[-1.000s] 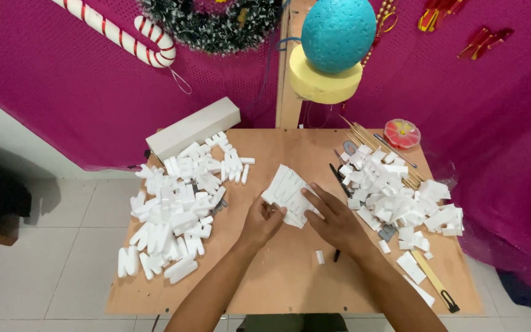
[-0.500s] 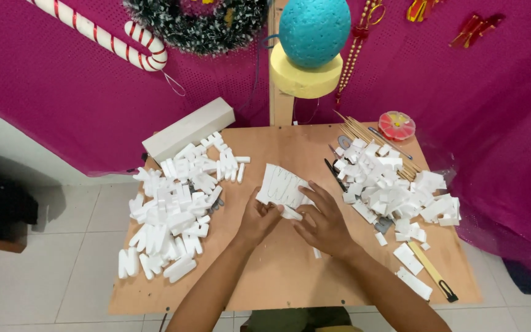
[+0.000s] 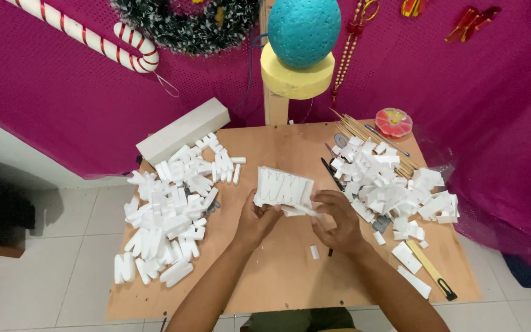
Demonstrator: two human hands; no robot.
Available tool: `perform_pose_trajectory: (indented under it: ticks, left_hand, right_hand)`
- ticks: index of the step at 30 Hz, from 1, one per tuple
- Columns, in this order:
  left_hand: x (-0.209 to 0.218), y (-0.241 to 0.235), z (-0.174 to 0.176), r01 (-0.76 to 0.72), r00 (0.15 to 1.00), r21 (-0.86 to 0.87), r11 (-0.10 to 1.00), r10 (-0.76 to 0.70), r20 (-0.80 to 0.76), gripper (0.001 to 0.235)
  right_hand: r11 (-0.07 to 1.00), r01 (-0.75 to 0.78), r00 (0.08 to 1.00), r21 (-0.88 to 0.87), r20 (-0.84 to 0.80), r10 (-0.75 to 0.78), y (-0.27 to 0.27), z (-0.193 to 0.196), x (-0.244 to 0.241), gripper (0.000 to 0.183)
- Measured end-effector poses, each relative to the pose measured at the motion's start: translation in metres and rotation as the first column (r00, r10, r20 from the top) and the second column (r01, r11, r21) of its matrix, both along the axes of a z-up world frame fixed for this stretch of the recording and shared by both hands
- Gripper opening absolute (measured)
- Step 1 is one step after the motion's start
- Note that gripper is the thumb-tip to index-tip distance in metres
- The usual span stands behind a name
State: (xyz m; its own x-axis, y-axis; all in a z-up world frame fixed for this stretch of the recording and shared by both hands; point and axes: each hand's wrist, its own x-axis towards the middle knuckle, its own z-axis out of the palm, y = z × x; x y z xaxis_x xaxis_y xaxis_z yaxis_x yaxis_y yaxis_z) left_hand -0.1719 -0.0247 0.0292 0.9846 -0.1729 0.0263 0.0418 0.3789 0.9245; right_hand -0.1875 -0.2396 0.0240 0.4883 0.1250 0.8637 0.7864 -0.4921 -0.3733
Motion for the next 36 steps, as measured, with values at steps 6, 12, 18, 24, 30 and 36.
perform_pose_trajectory:
  ticks: [6, 12, 18, 24, 30, 36]
  left_hand:
    - [0.007, 0.022, 0.003, 0.205, 0.979, 0.160, 0.966, -0.198, -0.057, 0.061]
    - [0.023, 0.045, -0.009, 0.306, 0.952, 0.272, 0.912, -0.291, -0.097, 0.066]
    - [0.038, 0.073, -0.025, 0.396, 0.917, 0.363, 0.844, -0.385, -0.105, 0.062]
    - [0.038, 0.083, -0.028, 0.387, 0.905, 0.476, 0.790, -0.425, -0.032, 0.061]
    - [0.046, 0.082, -0.049, 0.256, 0.920, 0.659, 0.707, -0.388, 0.060, 0.063]
    - [0.041, 0.076, -0.042, 0.169, 0.933, 0.717, 0.677, -0.344, 0.105, 0.052]
  right_hand:
    - [0.999, 0.043, 0.999, 0.018, 0.021, -0.043, -0.002, 0.012, 0.002, 0.018]
    - [1.000, 0.014, 0.999, -0.001, 0.030, -0.014, -0.001, 0.010, 0.003, 0.021]
    - [1.000, 0.022, 0.960, -0.007, -0.278, -0.023, -0.009, -0.005, 0.018, 0.019]
    - [0.999, 0.029, 0.888, -0.026, -0.458, -0.037, -0.022, -0.039, 0.044, 0.026]
    - [0.994, 0.110, 0.824, -0.006, -0.559, -0.095, -0.027, -0.046, 0.052, 0.028]
    - [0.996, 0.087, 0.823, 0.021, -0.565, -0.060, -0.030, -0.030, 0.047, 0.032]
